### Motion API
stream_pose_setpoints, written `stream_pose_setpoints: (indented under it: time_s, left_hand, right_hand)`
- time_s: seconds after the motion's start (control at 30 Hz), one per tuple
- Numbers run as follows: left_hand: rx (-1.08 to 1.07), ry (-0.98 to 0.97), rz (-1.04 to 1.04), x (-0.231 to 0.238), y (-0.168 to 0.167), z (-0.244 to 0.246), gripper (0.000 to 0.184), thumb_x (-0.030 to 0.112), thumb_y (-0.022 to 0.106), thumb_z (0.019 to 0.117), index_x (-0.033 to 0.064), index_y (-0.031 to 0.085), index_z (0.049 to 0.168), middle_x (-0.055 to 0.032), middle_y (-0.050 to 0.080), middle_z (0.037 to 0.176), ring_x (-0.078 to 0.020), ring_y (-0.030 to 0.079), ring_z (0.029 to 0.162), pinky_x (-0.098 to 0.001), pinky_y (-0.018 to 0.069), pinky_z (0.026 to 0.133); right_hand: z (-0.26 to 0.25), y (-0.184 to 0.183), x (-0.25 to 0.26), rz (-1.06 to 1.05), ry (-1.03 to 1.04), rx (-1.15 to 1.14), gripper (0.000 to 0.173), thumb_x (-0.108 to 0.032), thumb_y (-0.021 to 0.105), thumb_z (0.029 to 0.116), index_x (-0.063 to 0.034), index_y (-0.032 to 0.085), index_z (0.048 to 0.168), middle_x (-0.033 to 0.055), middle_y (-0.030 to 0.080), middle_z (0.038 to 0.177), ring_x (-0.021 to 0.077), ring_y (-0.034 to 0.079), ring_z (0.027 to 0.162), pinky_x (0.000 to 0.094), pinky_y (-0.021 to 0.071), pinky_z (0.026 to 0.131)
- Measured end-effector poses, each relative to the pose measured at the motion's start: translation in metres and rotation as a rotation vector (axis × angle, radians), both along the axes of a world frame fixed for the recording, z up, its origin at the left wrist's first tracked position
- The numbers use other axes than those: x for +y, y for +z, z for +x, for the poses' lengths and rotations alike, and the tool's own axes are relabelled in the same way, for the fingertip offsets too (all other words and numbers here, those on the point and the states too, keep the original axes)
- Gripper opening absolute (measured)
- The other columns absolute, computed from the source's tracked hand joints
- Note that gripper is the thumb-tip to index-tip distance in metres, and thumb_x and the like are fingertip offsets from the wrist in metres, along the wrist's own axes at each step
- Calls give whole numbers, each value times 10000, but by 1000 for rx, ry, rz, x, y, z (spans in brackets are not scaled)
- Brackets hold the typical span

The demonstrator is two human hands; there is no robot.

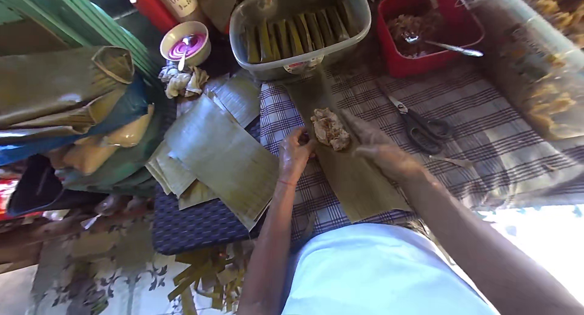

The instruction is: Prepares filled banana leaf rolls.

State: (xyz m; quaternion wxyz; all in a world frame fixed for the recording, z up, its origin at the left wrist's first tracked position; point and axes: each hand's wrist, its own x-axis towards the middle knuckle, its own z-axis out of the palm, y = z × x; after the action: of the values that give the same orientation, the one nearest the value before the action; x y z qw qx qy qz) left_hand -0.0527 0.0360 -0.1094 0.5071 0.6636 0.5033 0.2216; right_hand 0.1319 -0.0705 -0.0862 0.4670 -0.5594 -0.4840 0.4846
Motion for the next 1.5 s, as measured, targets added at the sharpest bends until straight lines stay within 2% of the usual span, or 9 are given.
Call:
stream_pose_setpoints:
  time_s: [0.17, 0.27, 0.33, 0.43, 0.83, 0.93, 1.2, 1.37, 1.5]
  left_hand:
    - [-37, 4, 9, 1, -4, -1, 234, 64, 698, 950, 15, 670, 1177, -131, 707, 969, -179, 687, 731, -351, 596, 664]
    - [-68, 31, -4, -1, -4, -1, 281, 53, 706, 940, 13, 663, 1215, -129, 708, 976, -174, 681, 738, -343, 589, 675]
    - [-122, 72, -12, -3, -4, 2, 317, 57, 706, 935, 33, 656, 1247, -119, 710, 982, -166, 677, 741, -338, 587, 674]
    - [-189, 152, -42, -8, 8, 15, 400, 31, 687, 933, 12, 629, 1328, -149, 701, 1073, -182, 678, 846, -357, 575, 751]
    - [699, -332, 325, -21, 60, 109, 368, 65, 499, 1040, -80, 539, 1376, -259, 597, 1333, -378, 621, 1210, -494, 515, 984]
    - [577, -328, 327, -10, 50, 99, 346, 80, 547, 1020, -65, 586, 1332, -257, 637, 1250, -385, 637, 1172, -512, 510, 991]
    - [-71, 23, 119, -8, 17, 25, 450, 113, 650, 974, 100, 590, 1420, -143, 701, 1193, -239, 696, 935, -427, 580, 791]
    - [-74, 100, -7, -1, 18, 24, 302, 178, 654, 969, 26, 672, 1230, -172, 634, 1244, -273, 630, 1109, -503, 517, 947]
    - [56, 105, 73, 0, 23, 44, 325, 191, 475, 1082, -45, 675, 1183, -238, 618, 1284, -342, 611, 1156, -537, 468, 998]
  right_hand:
    - [-46, -16, 21, 5, 139, -744, 848, 26, 610, 860, 61, 208, 1605, 267, 78, 1694, 414, -1, 1580, 544, 23, 1272]
    - [-30, -13, 25, 16, 202, -674, 776, 11, 581, 913, 44, 234, 1606, 251, 171, 1684, 391, 126, 1574, 533, 138, 1269]
    - [-12, -6, 24, 59, 101, -360, 680, -41, 539, 1000, -62, 269, 1625, 148, 378, 1626, 260, 456, 1436, 439, 407, 1158]
    - [1, -18, 16, 74, -93, 54, 764, 34, 463, 903, -174, 304, 1620, 66, 492, 1542, 153, 605, 1215, 336, 540, 952]
    - [7, -23, 11, 112, -240, 183, 727, 92, 384, 866, -35, 348, 1581, 96, 492, 1542, 83, 578, 1248, 240, 476, 1014]
    - [2, -14, 15, 93, -275, 204, 688, 117, 383, 883, -35, 395, 1554, 93, 543, 1485, 61, 615, 1123, 214, 506, 894]
    - [-23, -30, 40, 185, 44, -582, 815, -66, 663, 855, 50, 311, 1580, 257, 232, 1665, 420, 165, 1560, 540, 157, 1266]
    - [12, -9, 38, 36, -95, -98, 638, 74, 571, 891, -18, 461, 1512, 156, 540, 1490, 206, 568, 1315, 373, 480, 1079]
    - [7, -16, 40, -14, -242, -87, 592, 11, 471, 1018, -29, 328, 1592, 189, 422, 1586, 244, 459, 1433, 406, 383, 1171]
